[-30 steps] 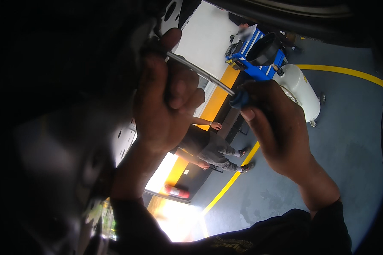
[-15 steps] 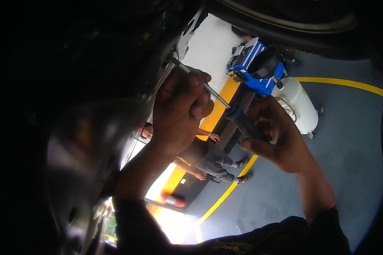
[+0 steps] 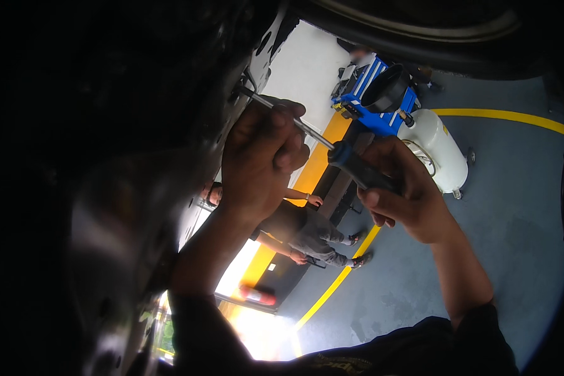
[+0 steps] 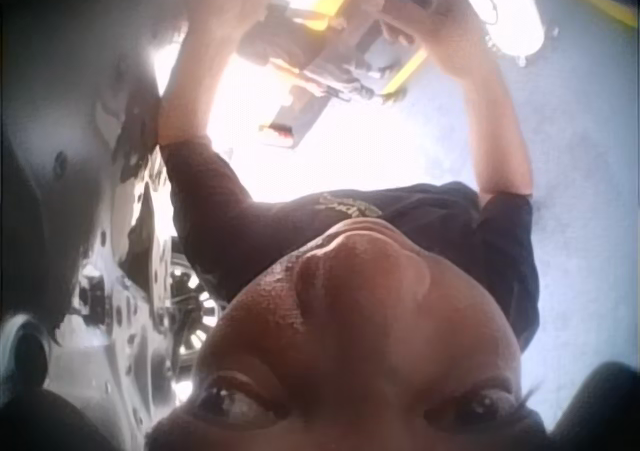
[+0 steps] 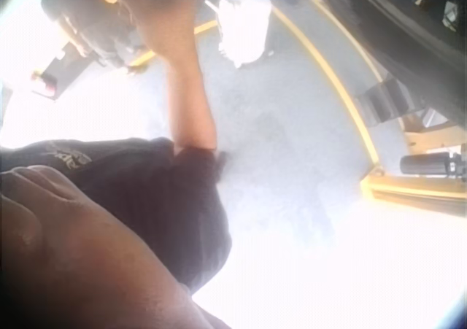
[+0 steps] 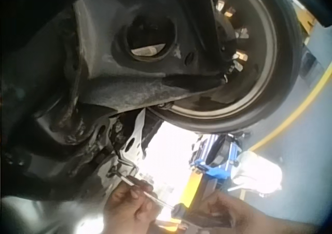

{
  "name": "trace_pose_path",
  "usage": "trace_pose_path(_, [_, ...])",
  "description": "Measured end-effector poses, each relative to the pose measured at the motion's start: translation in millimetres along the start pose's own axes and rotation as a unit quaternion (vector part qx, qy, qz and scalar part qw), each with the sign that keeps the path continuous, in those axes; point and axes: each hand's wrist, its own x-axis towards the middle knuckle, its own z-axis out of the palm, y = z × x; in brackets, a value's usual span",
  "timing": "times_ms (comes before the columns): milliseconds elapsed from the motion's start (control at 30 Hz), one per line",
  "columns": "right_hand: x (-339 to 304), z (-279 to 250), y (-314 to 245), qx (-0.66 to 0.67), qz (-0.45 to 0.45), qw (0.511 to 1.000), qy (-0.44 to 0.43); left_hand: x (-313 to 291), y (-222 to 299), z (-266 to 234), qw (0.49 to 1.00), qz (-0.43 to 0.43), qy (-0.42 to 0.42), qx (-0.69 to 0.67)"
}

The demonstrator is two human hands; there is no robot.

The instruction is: The person uses a screwdriver to remove fasteners from the underside of a car that is raised on a lift. They repeatedly insert the tool into fastener slots, turn it, and remove the fasteners while two other people stand nearby observing.

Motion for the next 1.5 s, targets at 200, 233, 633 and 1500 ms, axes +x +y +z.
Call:
trace_pose_path(200, [8, -15, -4, 0.068, 0.054, 0.995, -0.041, 4, 9, 8, 0.998, -0.039, -0.042, -0.011])
trace_pose_path(233, [11, -18, -7, 0.079, 0.069, 0.993, -0.052, 5, 8, 7, 0.998, -0.035, -0.036, -0.032])
trace_pose_path(633, [0, -5, -6, -0.025, 0.029, 0.999, -0.028, 1, -3, -6, 0.996, -0.008, -0.058, -0.063])
trace_pose_path(1500, [-9, -78, 101, -0.191, -0.126, 0.971, 0.075, -50, -109, -21, 0.980, -0.178, 0.087, -0.008])
